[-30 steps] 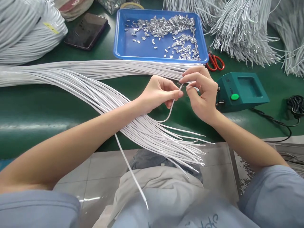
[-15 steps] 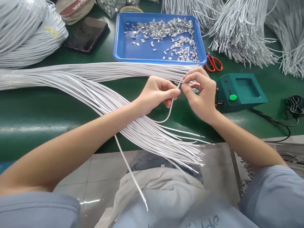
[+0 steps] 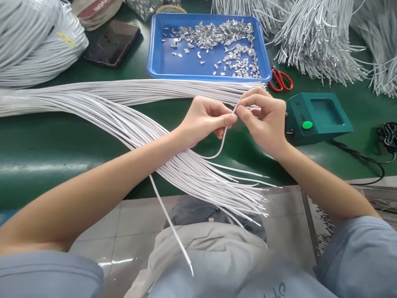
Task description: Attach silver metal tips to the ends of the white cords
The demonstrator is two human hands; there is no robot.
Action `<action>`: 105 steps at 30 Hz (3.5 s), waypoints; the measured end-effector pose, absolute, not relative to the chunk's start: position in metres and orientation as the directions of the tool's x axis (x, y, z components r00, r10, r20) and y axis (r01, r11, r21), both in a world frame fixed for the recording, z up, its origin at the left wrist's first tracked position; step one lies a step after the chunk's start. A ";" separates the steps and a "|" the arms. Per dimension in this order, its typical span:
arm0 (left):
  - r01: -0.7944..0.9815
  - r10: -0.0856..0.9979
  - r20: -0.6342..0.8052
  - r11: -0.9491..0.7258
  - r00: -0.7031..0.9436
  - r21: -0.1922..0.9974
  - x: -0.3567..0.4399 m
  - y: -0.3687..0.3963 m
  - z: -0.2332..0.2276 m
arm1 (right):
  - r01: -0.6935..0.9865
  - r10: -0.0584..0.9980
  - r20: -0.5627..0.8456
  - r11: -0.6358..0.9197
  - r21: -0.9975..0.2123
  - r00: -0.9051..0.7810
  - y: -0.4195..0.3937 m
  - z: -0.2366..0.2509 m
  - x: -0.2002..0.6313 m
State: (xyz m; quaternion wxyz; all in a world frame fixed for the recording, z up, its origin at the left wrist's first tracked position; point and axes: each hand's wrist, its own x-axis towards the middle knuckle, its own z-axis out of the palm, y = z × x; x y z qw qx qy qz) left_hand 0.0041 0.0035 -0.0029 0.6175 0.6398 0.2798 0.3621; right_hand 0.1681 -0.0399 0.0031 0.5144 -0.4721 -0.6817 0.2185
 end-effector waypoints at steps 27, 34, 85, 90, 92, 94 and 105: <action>0.160 0.737 0.384 -0.549 0.556 0.821 -0.003 0.003 0.001 | 0.203 0.981 0.172 0.186 -0.961 -0.084 -0.046 0.016 0.166; 0.379 0.654 0.555 -0.753 0.514 0.538 -0.012 0.008 0.005 | -0.292 0.829 -0.279 -0.454 -0.842 -0.485 -0.046 0.024 0.166; 0.060 0.854 0.019 -0.059 0.519 0.996 0.009 -0.002 0.003 | 0.972 0.988 0.017 0.156 -0.173 -0.155 -0.047 0.044 0.245; 0.036 0.850 -0.087 0.079 0.519 0.996 0.009 0.001 -0.002 | 0.972 0.982 -0.050 0.172 -0.161 -0.182 -0.035 0.047 0.254; 0.029 0.845 -0.084 0.081 0.528 0.996 0.009 0.001 -0.003 | 0.983 0.979 -0.104 0.169 -0.071 -0.176 -0.031 0.049 0.251; 0.023 0.835 -0.086 0.088 0.543 0.996 0.009 -0.001 -0.003 | 0.982 0.971 -0.153 0.186 0.019 -0.181 -0.030 0.050 0.247; -0.040 0.857 -0.114 0.155 0.503 0.987 0.012 0.001 -0.005 | 0.972 0.968 -0.162 0.210 0.108 -0.191 -0.041 0.047 0.211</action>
